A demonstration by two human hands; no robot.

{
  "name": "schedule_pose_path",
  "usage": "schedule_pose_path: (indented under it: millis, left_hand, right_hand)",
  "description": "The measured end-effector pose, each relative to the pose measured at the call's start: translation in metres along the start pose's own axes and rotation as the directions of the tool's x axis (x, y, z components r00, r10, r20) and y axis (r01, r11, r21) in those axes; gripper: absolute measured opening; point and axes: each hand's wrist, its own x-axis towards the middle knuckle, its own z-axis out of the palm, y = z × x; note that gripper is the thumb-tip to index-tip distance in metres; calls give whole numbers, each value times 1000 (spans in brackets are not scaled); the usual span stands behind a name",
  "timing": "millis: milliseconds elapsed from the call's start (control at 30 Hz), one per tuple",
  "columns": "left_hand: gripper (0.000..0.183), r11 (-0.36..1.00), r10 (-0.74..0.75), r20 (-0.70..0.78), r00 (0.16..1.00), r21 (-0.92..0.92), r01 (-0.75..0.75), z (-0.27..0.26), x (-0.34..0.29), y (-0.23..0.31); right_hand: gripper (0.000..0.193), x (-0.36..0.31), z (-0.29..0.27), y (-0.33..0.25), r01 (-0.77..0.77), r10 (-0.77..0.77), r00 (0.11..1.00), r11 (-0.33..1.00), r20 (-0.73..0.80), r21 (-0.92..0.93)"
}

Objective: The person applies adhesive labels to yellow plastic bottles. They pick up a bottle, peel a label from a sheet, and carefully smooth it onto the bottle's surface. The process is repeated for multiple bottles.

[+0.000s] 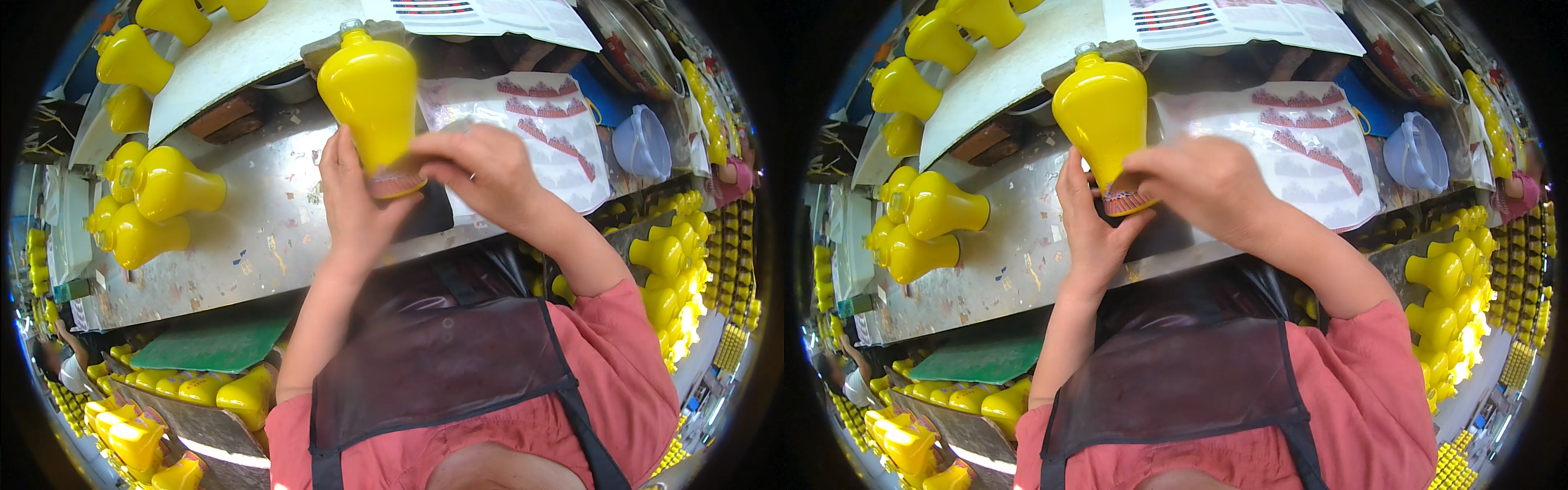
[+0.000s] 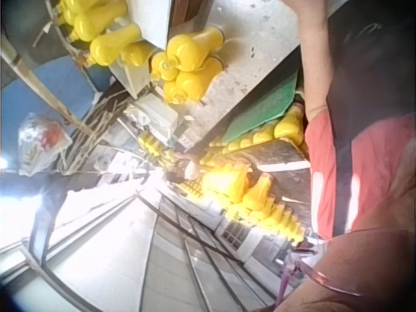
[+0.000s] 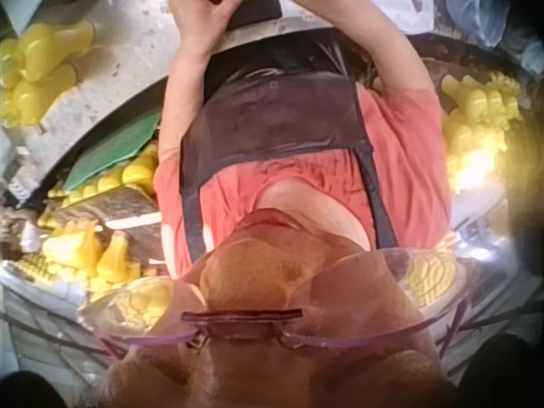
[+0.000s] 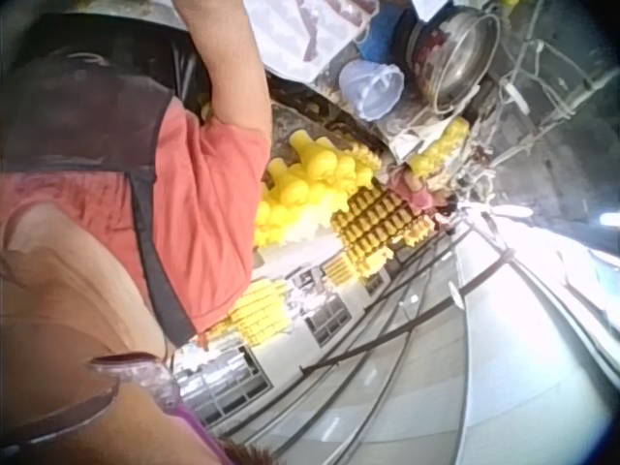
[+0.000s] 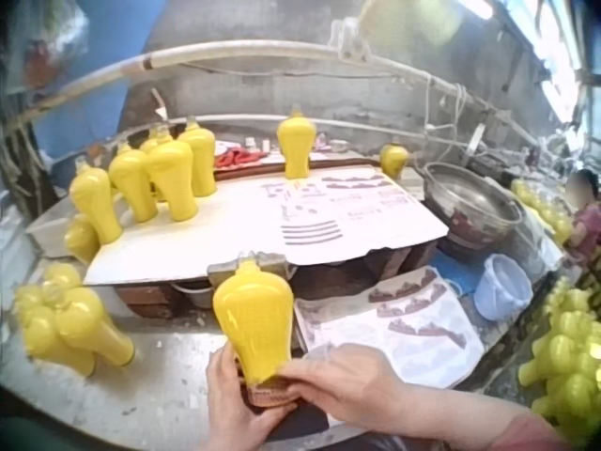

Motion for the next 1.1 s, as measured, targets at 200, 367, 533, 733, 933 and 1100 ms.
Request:
schedule_pose_path:
  millis: [200, 367, 533, 733, 933, 1100]
  left_hand:
    - [119, 999, -35, 41, 999, -37, 37, -3, 3, -4]
    - [118, 999, 37, 25, 999, -6, -37, -2, 5, 0]
    - [113, 994, 18, -2, 1000, 112, -17, -2, 5, 14]
    - [112, 955, -142, 136, 980, -243, 172, -8, 8, 3]
    - [120, 988, 12, 4, 1000, 151, -12, -1, 8, 10]
    - [115, 1000, 3, 11, 1000, -28, -3, -3, 9, 4]
  right_hand:
    - [32, 11, -3, -2, -50, 41, 997, 988, -68, -145]
    - [31, 29, -2, -9, 92, -78, 986, 991, 146, -98]
    - [30, 30, -4, -9, 48, -34, 982, 996, 184, -70]
    - [27, 15, -13, -14, -216, 217, 976, 975, 16, -47]
    - [28, -18, 0, -17, -490, 468, 868, 860, 165, 143]
    - [26, -31, 0, -25, -638, 650, 753, 685, 100, 352]
